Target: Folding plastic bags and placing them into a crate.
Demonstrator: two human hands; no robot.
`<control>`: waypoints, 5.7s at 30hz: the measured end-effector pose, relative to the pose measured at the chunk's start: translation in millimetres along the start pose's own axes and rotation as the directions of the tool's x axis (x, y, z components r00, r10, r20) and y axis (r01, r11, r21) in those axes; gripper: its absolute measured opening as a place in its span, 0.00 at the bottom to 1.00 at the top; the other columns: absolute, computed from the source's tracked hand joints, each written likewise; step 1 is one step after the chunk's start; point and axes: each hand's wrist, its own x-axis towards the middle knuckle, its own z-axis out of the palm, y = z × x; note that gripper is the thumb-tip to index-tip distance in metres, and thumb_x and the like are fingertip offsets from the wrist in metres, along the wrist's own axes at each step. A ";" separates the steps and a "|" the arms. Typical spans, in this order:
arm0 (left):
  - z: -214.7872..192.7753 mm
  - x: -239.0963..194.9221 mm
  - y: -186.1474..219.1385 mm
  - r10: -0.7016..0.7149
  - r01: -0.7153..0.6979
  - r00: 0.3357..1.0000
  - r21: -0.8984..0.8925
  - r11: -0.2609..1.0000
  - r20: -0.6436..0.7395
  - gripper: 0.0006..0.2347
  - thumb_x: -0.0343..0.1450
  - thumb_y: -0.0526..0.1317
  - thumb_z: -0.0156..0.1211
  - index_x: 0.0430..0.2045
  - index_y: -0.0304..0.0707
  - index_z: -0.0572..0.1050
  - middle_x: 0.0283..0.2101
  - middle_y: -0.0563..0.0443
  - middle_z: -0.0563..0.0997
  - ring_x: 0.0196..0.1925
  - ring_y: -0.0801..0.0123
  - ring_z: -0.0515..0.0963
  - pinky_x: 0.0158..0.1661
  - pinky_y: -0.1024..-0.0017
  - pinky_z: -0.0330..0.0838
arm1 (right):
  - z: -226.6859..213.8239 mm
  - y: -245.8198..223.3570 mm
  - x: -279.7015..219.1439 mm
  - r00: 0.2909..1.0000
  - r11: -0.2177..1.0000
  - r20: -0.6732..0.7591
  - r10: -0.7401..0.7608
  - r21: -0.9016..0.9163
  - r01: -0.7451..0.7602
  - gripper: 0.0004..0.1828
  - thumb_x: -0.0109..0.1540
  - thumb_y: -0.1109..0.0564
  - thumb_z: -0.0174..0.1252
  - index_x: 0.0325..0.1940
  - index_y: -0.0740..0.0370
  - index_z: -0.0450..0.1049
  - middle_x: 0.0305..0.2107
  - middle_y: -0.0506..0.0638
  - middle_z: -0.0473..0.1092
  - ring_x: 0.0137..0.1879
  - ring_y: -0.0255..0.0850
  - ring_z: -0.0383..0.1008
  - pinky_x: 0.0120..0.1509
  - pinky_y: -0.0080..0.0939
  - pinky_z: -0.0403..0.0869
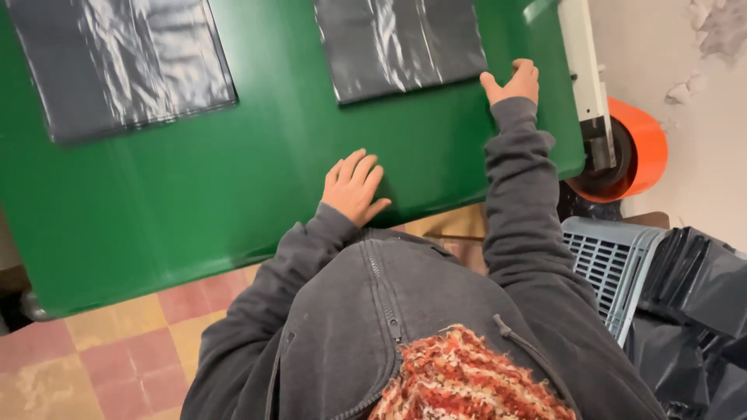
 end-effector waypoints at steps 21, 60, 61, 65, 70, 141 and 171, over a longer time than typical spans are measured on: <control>33.7 -1.1 6.5 0.074 -0.094 0.988 0.148 0.985 0.134 0.38 0.58 0.62 0.70 0.57 0.36 0.68 0.59 0.43 0.70 0.60 0.54 0.69 0.48 0.56 0.67 | -63.1 -17.0 -131.7 0.903 0.848 0.165 0.397 -0.443 -0.291 0.46 0.45 0.34 0.79 0.50 0.68 0.66 0.41 0.63 0.74 0.47 0.60 0.75 0.49 0.57 0.73; 73.1 241.8 -240.8 -0.469 0.442 0.858 -0.167 0.882 -0.210 0.12 0.74 0.46 0.61 0.36 0.36 0.70 0.36 0.35 0.81 0.40 0.37 0.78 0.38 0.48 0.71 | 67.9 -89.7 166.5 0.920 0.985 0.392 0.001 0.157 -0.068 0.31 0.61 0.39 0.64 0.59 0.61 0.70 0.47 0.60 0.75 0.45 0.53 0.76 0.46 0.49 0.75; 73.6 242.3 -239.6 -0.502 0.471 0.845 -0.189 0.862 -0.184 0.12 0.74 0.46 0.61 0.37 0.37 0.70 0.37 0.36 0.81 0.41 0.38 0.78 0.40 0.49 0.71 | 72.6 -91.3 172.8 0.920 0.975 0.324 -0.221 0.076 0.207 0.32 0.58 0.43 0.71 0.58 0.62 0.70 0.48 0.60 0.73 0.50 0.54 0.74 0.51 0.48 0.74; 13.9 248.1 -186.9 -0.462 0.465 0.832 -0.069 0.883 -0.306 0.17 0.69 0.48 0.64 0.42 0.34 0.72 0.42 0.37 0.80 0.44 0.41 0.77 0.38 0.53 0.71 | 78.6 -116.0 192.8 0.795 0.902 0.516 -0.320 -0.092 0.423 0.37 0.51 0.46 0.77 0.58 0.59 0.68 0.49 0.55 0.71 0.57 0.55 0.69 0.61 0.49 0.69; 17.5 216.3 -122.8 -0.292 0.259 0.923 -0.158 0.953 -0.250 0.19 0.68 0.47 0.68 0.48 0.35 0.73 0.48 0.42 0.77 0.50 0.49 0.76 0.47 0.59 0.72 | 101.6 -110.6 200.9 0.733 0.857 0.644 -0.218 -0.232 0.460 0.28 0.52 0.46 0.76 0.49 0.57 0.72 0.46 0.55 0.72 0.57 0.55 0.69 0.61 0.52 0.67; -81.4 -189.5 -148.2 -0.472 0.482 0.874 0.079 0.873 -0.117 0.44 0.53 0.64 0.69 0.60 0.32 0.69 0.70 0.35 0.61 0.75 0.39 0.50 0.63 0.30 0.49 | 145.1 -313.4 -242.9 0.304 0.141 0.674 -0.673 0.521 -0.842 0.40 0.69 0.35 0.51 0.77 0.59 0.53 0.71 0.56 0.57 0.80 0.50 0.54 0.77 0.69 0.62; -98.2 -16.4 -396.3 -0.502 0.376 0.769 -0.356 0.856 -0.395 0.11 0.77 0.42 0.60 0.48 0.34 0.72 0.37 0.34 0.82 0.39 0.37 0.79 0.39 0.50 0.72 | 203.4 -299.3 -2.1 0.816 0.758 0.352 -0.459 0.634 0.153 0.09 0.64 0.61 0.66 0.41 0.67 0.73 0.32 0.41 0.71 0.38 0.30 0.68 0.44 0.34 0.70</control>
